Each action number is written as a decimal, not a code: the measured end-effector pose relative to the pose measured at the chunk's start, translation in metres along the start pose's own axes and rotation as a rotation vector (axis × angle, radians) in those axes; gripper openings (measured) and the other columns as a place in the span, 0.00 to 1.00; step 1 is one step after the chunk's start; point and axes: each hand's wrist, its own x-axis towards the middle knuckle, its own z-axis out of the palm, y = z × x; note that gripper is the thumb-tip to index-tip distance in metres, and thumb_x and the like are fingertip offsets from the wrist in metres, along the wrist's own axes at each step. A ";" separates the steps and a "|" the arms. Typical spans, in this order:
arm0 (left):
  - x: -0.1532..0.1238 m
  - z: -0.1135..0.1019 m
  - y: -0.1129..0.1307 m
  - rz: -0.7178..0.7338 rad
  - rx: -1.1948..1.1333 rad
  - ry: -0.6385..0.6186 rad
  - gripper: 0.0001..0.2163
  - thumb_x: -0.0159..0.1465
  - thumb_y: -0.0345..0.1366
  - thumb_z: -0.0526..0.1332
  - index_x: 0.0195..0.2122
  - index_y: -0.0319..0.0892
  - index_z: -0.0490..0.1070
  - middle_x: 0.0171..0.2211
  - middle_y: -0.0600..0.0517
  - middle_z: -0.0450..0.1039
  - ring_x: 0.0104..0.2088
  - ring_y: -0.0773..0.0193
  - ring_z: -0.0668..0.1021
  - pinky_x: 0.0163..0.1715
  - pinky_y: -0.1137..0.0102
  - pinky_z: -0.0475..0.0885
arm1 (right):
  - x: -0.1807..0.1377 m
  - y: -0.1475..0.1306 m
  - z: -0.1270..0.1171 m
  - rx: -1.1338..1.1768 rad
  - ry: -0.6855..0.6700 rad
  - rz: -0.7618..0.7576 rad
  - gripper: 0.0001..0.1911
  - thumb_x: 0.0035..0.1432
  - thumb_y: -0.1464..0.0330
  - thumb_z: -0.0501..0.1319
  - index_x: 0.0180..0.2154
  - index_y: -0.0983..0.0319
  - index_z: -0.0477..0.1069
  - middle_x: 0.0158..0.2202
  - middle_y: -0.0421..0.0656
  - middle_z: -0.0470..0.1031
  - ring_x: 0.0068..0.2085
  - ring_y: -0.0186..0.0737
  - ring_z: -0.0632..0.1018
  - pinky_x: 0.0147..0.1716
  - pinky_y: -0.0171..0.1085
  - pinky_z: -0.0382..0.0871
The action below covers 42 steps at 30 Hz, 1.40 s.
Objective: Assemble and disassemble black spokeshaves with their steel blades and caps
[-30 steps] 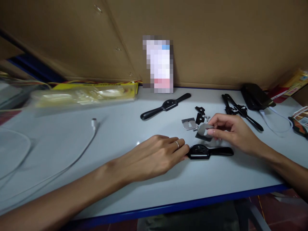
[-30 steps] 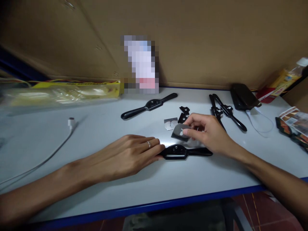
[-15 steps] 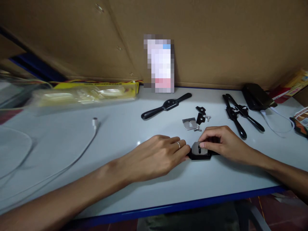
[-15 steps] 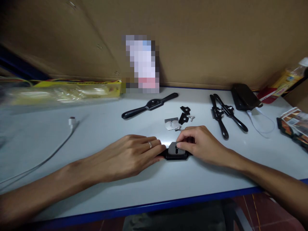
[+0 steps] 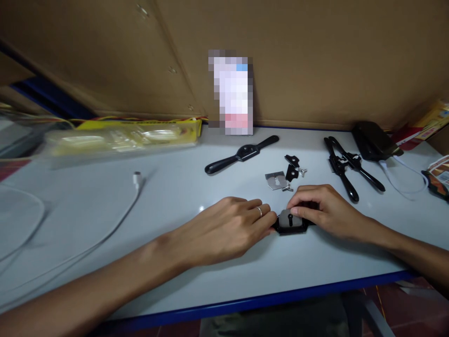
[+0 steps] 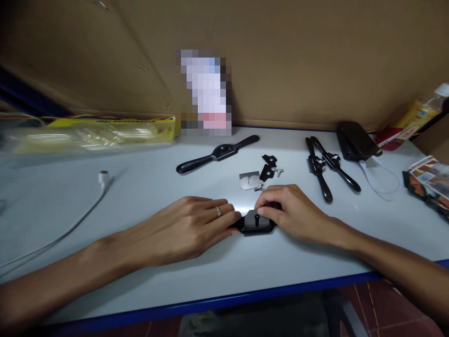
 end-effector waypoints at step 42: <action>0.003 -0.005 -0.001 -0.020 -0.002 -0.079 0.07 0.72 0.35 0.53 0.36 0.42 0.65 0.32 0.51 0.69 0.30 0.62 0.72 0.24 0.68 0.65 | 0.014 0.038 -0.022 -0.982 0.197 -0.248 0.31 0.63 0.80 0.52 0.64 0.56 0.62 0.68 0.53 0.58 0.67 0.59 0.57 0.58 0.59 0.61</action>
